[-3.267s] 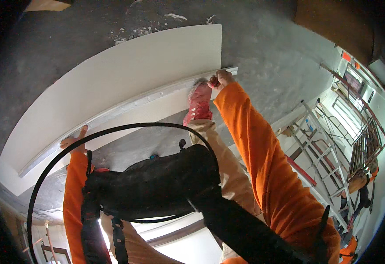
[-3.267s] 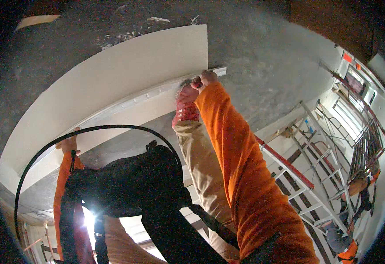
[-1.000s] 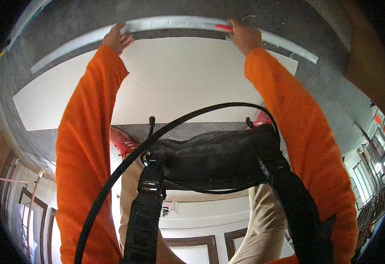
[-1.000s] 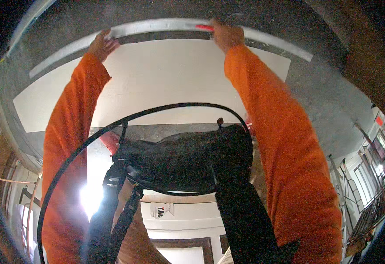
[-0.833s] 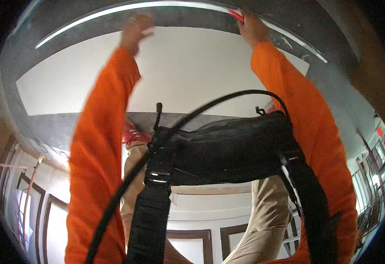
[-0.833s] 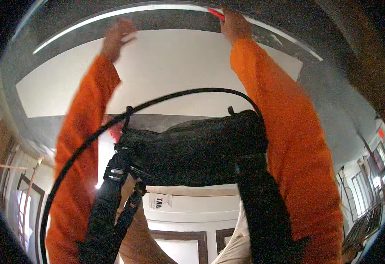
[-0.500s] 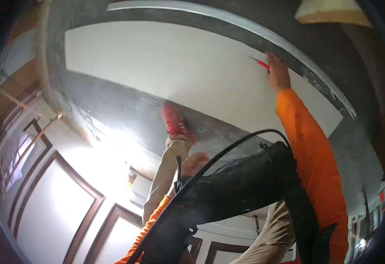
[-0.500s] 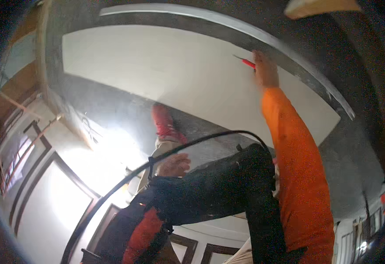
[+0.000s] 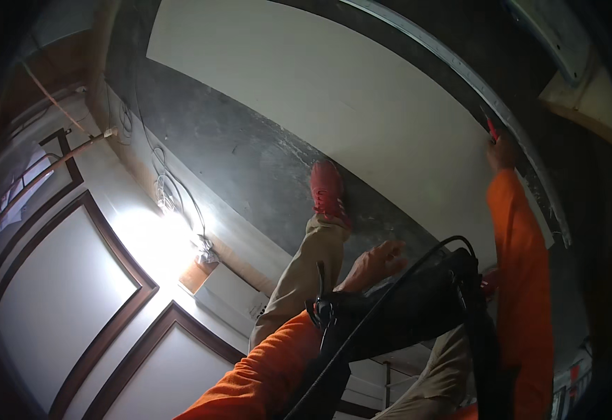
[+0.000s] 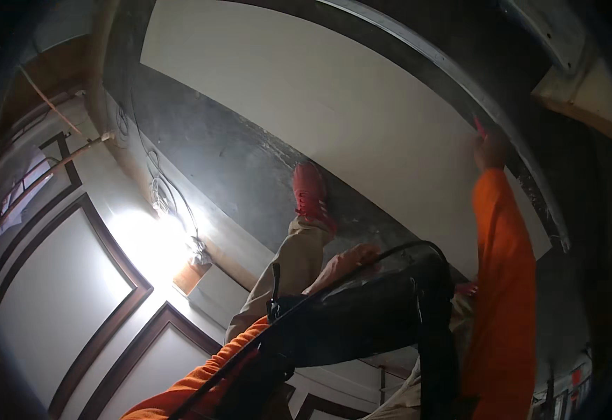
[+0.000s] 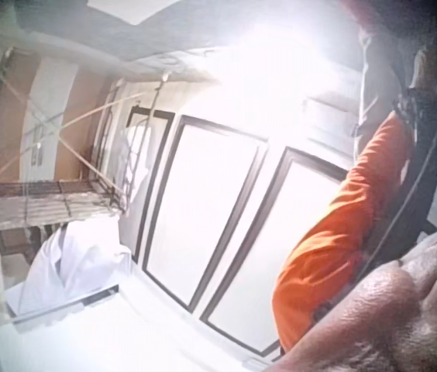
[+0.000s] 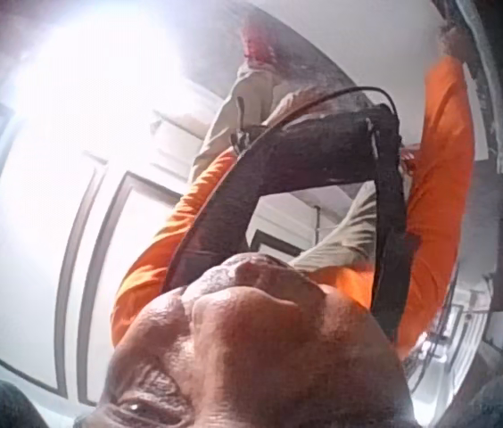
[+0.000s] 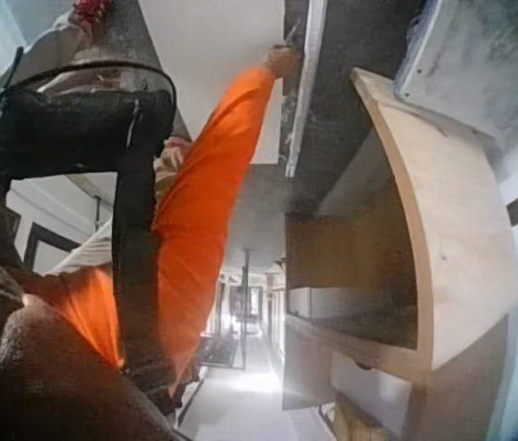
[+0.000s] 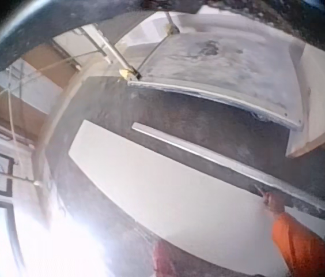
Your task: The person uses a utility knife and a measuring tape to measure and cut pieces of drywall on the floor while using a metal guide.
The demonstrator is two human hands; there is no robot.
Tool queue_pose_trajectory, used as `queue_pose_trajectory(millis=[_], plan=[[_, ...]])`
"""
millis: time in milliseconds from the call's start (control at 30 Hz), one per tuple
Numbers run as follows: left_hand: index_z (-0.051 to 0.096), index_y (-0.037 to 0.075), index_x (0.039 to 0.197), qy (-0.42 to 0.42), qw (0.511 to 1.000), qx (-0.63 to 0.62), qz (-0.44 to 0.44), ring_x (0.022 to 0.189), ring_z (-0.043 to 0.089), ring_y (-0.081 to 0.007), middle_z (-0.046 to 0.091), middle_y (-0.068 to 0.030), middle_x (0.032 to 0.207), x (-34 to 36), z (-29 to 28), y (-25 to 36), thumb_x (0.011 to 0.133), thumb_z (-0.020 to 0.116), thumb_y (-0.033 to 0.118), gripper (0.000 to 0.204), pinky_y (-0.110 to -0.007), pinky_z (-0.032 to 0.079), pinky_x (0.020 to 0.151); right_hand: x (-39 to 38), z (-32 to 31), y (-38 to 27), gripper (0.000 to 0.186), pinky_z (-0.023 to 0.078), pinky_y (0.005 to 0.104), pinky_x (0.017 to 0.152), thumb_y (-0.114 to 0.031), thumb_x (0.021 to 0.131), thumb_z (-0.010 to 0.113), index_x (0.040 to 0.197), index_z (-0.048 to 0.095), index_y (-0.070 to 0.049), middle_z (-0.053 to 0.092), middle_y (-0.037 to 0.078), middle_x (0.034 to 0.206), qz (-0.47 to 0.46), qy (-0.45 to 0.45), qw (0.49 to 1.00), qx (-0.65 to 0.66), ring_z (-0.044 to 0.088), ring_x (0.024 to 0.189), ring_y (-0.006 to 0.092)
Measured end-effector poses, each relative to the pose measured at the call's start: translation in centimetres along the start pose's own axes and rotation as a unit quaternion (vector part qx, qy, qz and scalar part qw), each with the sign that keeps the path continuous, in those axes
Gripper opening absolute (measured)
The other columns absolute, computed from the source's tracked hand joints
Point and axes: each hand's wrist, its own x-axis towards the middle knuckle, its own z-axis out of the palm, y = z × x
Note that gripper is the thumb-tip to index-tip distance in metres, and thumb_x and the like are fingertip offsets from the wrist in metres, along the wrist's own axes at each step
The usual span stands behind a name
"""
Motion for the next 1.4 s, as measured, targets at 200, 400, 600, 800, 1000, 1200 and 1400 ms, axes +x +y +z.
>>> queue_pose_trajectory(millis=[200,400,600,800,1000,1200,1400], plan=[[0.054,0.009,0.126,-0.053,0.998,-0.031,0.033,0.099,0.063,-0.0312,0.064,-0.0146,0.106,1.4,-3.5,-0.2,0.089,0.063,0.032,0.044,-0.039,0.050,0.085,-0.1,1.5,0.5,0.034,0.050,0.0398,0.085,-0.026,0.094,0.050,0.105,0.065,0.002,0.065,0.019,0.107,-0.038,0.064,0.997,0.010,0.064,0.102,0.0332],[0.054,0.008,0.126,-0.058,0.996,-0.060,0.043,0.102,0.062,-0.0305,0.063,-0.0147,0.108,1.3,-5.1,-0.3,0.090,0.063,0.031,0.044,-0.039,0.050,0.086,-1.2,2.9,-8.1,0.030,0.046,0.0411,0.091,-0.023,0.096,0.049,0.113,0.059,-0.001,0.061,0.018,0.113,-0.095,0.182,0.963,0.178,0.059,0.109,0.0335],[0.053,0.008,0.127,-0.059,0.995,-0.070,0.043,0.104,0.061,-0.0299,0.062,-0.0147,0.111,0.6,-2.8,-0.6,0.090,0.062,0.029,0.044,-0.039,0.050,0.087,0.9,0.9,-10.1,0.031,0.050,0.0444,0.079,-0.032,0.097,0.052,0.104,0.064,-0.004,0.064,0.022,0.102,-0.092,0.212,0.972,0.040,0.062,0.100,0.0378],[0.052,0.007,0.128,-0.064,0.993,-0.100,0.028,0.106,0.061,-0.0292,0.062,-0.0148,0.114,-0.6,-2.1,-0.8,0.091,0.061,0.028,0.044,-0.039,0.050,0.088,4.0,1.0,-9.1,0.032,0.050,0.0429,0.085,-0.023,0.087,0.060,0.113,0.062,-0.006,0.065,0.020,0.107,-0.036,0.059,0.997,0.027,0.063,0.099,0.0366],[0.051,0.006,0.129,-0.086,0.982,-0.166,0.033,0.108,0.060,-0.0286,0.061,-0.0148,0.117,1.9,-3.6,-2.1,0.092,0.061,0.027,0.043,-0.038,0.050,0.089,6.1,-1.3,-3.1,0.043,0.051,0.0426,0.076,-0.043,0.088,0.056,0.101,0.065,-0.003,0.068,0.018,0.096,0.039,-0.096,0.993,0.061,0.067,0.088,0.0332],[0.051,0.006,0.129,0.068,0.916,-0.395,0.039,0.110,0.059,-0.0279,0.060,-0.0149,0.120,3.2,-12.3,-11.3,0.092,0.060,0.025,0.043,-0.038,0.050,0.090,-3.8,-14.0,-11.3,0.063,0.046,0.0429,0.092,-0.044,0.083,0.061,0.132,0.050,-0.005,0.062,0.023,0.118,-0.049,-0.142,0.987,0.062,0.063,0.105,0.0372],[0.027,0.015,0.148,0.302,0.882,-0.361,-0.006,0.119,0.051,-0.0283,0.035,-0.0175,0.147,2.7,-23.6,4.0,0.084,0.060,0.059,0.084,-0.045,0.050,0.087,-21.6,-17.8,-10.4,0.026,0.050,0.0394,0.078,-0.023,0.080,0.073,0.098,0.062,-0.007,0.062,0.013,0.095,-0.158,-0.027,0.958,0.238,0.062,0.089,0.0313]])
